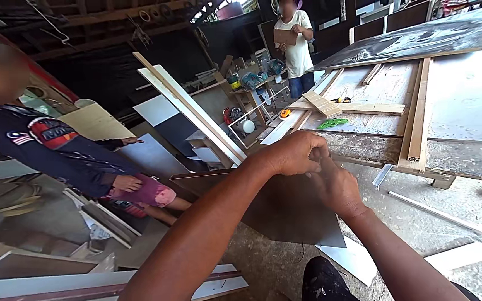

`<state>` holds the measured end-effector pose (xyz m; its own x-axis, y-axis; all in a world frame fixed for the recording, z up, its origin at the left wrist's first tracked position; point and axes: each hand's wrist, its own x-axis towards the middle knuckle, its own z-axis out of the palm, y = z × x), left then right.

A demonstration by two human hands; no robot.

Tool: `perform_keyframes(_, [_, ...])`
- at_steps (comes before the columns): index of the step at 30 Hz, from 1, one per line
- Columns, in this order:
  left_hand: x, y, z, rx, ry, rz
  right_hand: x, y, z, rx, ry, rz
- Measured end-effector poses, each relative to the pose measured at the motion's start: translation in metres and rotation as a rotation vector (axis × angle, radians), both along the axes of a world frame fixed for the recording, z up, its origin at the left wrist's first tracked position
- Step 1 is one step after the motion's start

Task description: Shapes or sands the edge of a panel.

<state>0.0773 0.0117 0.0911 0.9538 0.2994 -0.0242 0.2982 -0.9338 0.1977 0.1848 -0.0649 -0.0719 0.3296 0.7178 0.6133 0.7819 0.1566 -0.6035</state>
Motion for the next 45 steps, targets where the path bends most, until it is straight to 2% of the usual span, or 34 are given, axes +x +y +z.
perform_keyframes(18, [0.001,-0.003,0.0,0.008,0.0,0.013,0.0,-0.002,0.0,-0.023,-0.005,0.0])
perform_keyframes(29, [0.004,-0.005,0.003,0.016,0.076,-0.002,0.0,-0.003,0.001,-0.034,-0.001,0.0])
perform_keyframes(34, [-0.012,0.005,0.01,-0.075,0.016,0.005,-0.004,-0.002,-0.001,0.021,-0.018,-0.001])
perform_keyframes(39, [-0.013,0.005,0.007,0.164,-0.002,-0.159,0.002,-0.004,-0.006,0.041,-0.045,0.002])
perform_keyframes(42, [-0.035,0.002,-0.014,0.291,-0.15,-0.081,0.011,-0.004,-0.009,0.08,-0.071,0.05])
perform_keyframes(45, [-0.081,0.016,-0.052,0.379,-0.463,0.13,0.037,-0.012,-0.016,0.13,-0.08,0.103])
